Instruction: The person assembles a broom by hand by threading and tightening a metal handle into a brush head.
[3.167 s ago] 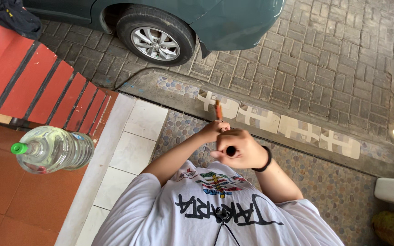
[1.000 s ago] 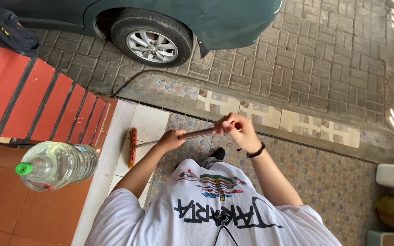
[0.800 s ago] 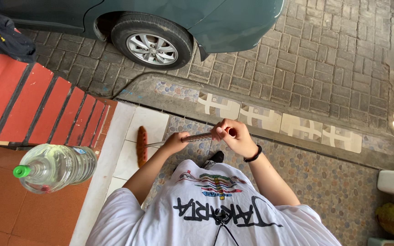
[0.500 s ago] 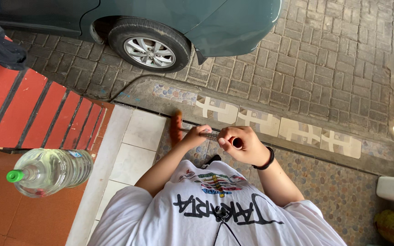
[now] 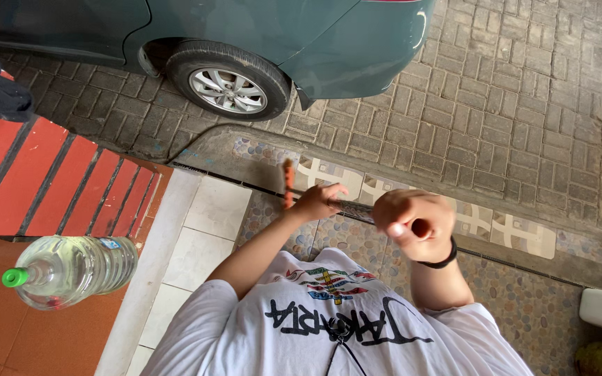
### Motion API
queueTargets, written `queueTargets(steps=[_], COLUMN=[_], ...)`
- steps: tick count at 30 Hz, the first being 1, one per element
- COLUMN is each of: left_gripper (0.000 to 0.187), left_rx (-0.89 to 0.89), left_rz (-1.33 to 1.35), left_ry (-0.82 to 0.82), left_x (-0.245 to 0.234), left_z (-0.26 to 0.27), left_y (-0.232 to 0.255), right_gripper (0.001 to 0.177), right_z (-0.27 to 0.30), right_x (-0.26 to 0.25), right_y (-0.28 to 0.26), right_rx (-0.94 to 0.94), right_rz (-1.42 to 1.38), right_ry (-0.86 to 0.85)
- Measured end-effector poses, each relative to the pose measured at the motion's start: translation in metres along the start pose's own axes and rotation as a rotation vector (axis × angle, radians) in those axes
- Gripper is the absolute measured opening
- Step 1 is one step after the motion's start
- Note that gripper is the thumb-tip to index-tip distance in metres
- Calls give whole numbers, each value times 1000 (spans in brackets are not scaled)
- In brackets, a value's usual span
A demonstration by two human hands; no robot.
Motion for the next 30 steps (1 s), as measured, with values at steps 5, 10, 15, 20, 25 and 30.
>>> queueTargets(steps=[5, 10, 15, 20, 25, 30], left_gripper=[22, 20, 19, 15, 14, 12], left_rx=[-31, -132, -513, -661, -636, -631], left_rz=[-166, -242, -204, -105, -35, 65], left_ry=[-25, -17, 43, 526, 643, 644], left_x=[-37, -70, -76, -59, -38, 0], left_z=[6, 21, 20, -13, -37, -39], left_y=[-46, -125, -184, -180, -152, -137], right_gripper=[29, 21, 16, 15, 20, 22], right_z=[6, 13, 2, -23, -16, 10], right_x=[-32, -50, -40, -39, -52, -66], right_y=[38, 134, 221, 248, 250, 228], right_rx=[64, 311, 381, 388, 361, 321], right_rz=[-124, -30, 22, -34, 8, -9], right_ry=[144, 127, 35, 52, 140, 141])
Point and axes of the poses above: each hand's wrist, its own z-axis away from the middle knuckle, its own x-axis out of the palm, y = z × x, the point moved 1 cm from there along -z, towards the middle knuckle, and after that the axes turned 5 degrees about -z, right-handed, at the moved point
